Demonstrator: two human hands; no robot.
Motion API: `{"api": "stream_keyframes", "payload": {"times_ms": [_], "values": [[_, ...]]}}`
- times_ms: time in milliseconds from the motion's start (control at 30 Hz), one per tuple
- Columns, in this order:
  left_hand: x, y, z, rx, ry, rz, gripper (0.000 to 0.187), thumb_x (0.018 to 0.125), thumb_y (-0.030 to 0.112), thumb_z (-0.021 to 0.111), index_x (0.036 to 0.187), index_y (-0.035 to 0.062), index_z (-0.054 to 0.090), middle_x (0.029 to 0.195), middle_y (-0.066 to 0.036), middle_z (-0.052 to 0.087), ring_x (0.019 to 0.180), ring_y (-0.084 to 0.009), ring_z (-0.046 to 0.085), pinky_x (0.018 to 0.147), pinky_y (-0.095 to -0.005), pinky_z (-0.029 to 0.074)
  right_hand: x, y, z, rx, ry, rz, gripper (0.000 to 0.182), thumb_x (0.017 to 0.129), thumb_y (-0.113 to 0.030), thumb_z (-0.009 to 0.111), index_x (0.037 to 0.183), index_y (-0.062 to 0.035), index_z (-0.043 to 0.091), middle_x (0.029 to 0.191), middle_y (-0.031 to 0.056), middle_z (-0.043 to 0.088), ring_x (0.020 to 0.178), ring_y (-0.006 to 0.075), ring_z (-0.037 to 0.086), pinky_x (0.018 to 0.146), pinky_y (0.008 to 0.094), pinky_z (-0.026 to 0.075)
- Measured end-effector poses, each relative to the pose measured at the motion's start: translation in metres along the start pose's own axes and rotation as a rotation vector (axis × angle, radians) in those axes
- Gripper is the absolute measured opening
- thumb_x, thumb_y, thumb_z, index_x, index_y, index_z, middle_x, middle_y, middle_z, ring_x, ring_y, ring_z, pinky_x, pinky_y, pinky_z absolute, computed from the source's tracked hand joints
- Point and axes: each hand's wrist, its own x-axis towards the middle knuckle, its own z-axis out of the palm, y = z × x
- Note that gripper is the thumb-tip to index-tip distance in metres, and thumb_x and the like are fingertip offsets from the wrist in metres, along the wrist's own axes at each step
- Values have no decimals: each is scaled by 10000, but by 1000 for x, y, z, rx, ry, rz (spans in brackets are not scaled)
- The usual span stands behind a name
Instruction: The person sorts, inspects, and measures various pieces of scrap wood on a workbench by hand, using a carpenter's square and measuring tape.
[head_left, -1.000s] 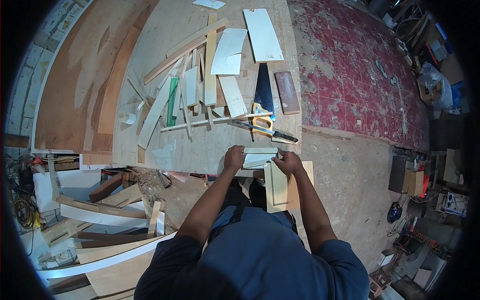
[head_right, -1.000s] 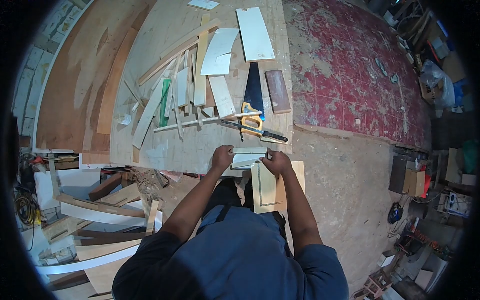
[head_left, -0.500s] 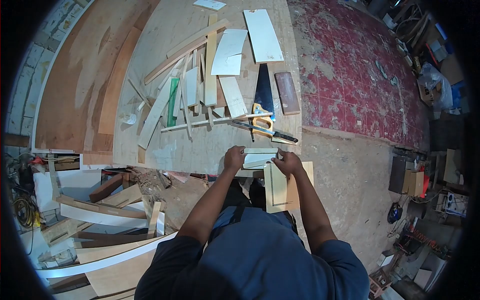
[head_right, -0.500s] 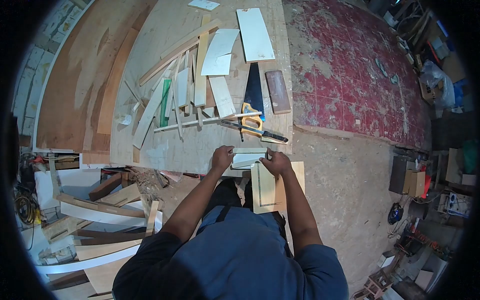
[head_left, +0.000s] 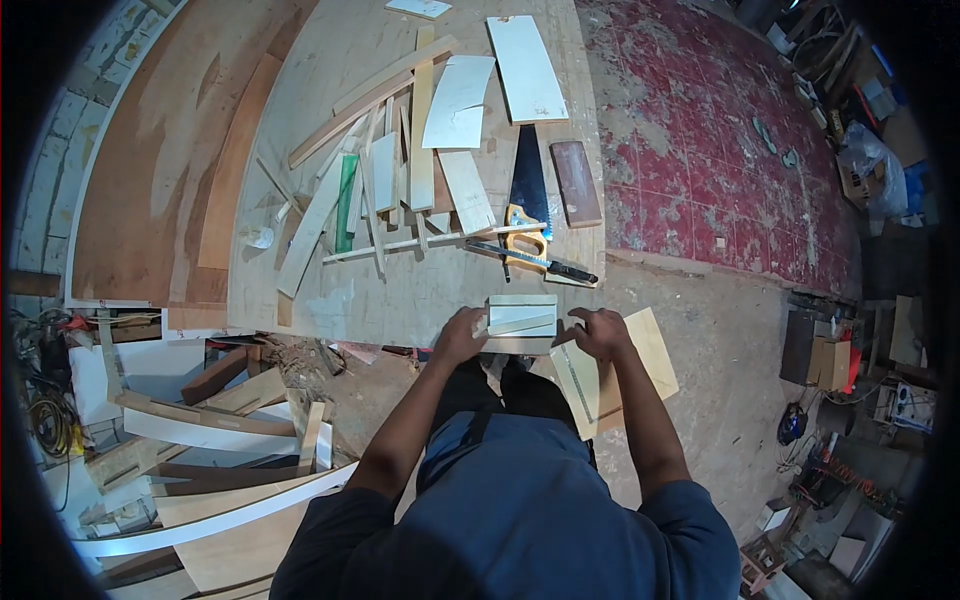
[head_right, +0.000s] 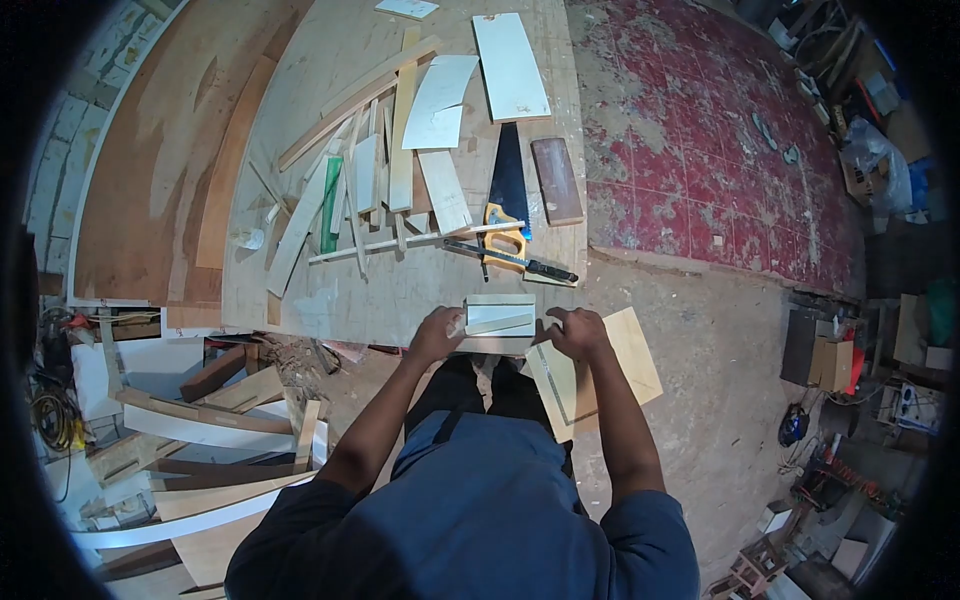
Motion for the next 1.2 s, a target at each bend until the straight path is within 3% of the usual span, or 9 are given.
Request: {"api": "stream_keyframes", "payload": {"times_ms": [100, 300, 567, 867, 1000, 1067, 1200], "values": [[-9, 8, 8, 55, -44, 84, 455, 680, 84, 760, 1108, 52, 610, 967, -143, 594, 918, -330, 615, 812, -391, 496, 1, -1, 9, -63, -41, -57, 417, 824, -318, 556, 1201, -142, 583, 839, 170, 682, 866, 342, 646, 849, 450, 486], [-6, 10, 19, 58, -66, -4, 325, 731, 22, 679, 1047, 57, 618, 961, -135, 589, 920, -331, 613, 799, -398, 495, 4, -15, 16, -44, -121, -66, 485, 844, -286, 560, 1307, -180, 460, 926, 177, 681, 928, 353, 641, 852, 467, 489], [-5, 6, 23, 60, -74, 84, 286, 756, 5, 616, 1038, 54, 612, 1014, -143, 575, 981, -340, 590, 842, -414, 489, 4, -13, 28, 8, -89, -27, 387, 808, -297, 623, 1148, -149, 513, 899, 157, 680, 893, 356, 646, 826, 454, 498], [-9, -2, 25, 160, -69, 148, 290, 764, 11, 602, 1051, 50, 590, 1000, -146, 565, 950, -346, 592, 816, -429, 503, 8, -4, 39, 44, -157, -35, 386, 830, -355, 597, 1144, -148, 507, 930, 55, 714, 956, 296, 648, 847, 426, 490], [-9, -4, 25, 182, -46, 200, 279, 768, 12, 590, 1046, 44, 590, 976, -149, 566, 929, -351, 597, 798, -433, 509, 8, -5, 39, 26, -160, -21, 371, 839, -347, 596, 1146, -157, 507, 933, 57, 712, 944, 297, 652, 834, 430, 495], [-8, -8, 26, 171, -60, 192, 279, 770, 14, 589, 1047, 41, 591, 974, -149, 568, 931, -350, 597, 799, -434, 510, 9, -1, 45, -8, -81, -67, 342, 834, -315, 616, 1137, -188, 518, 849, 41, 710, 832, 284, 664, 776, 401, 505], [-7, -7, 26, 191, -66, 212, 278, 768, 25, 596, 1046, 36, 597, 967, -150, 576, 923, -350, 600, 788, -433, 514, 11, -4, 39, -26, -151, -48, 357, 834, -339, 625, 1132, -169, 525, 932, 67, 708, 907, 293, 661, 792, 425, 510]]}}
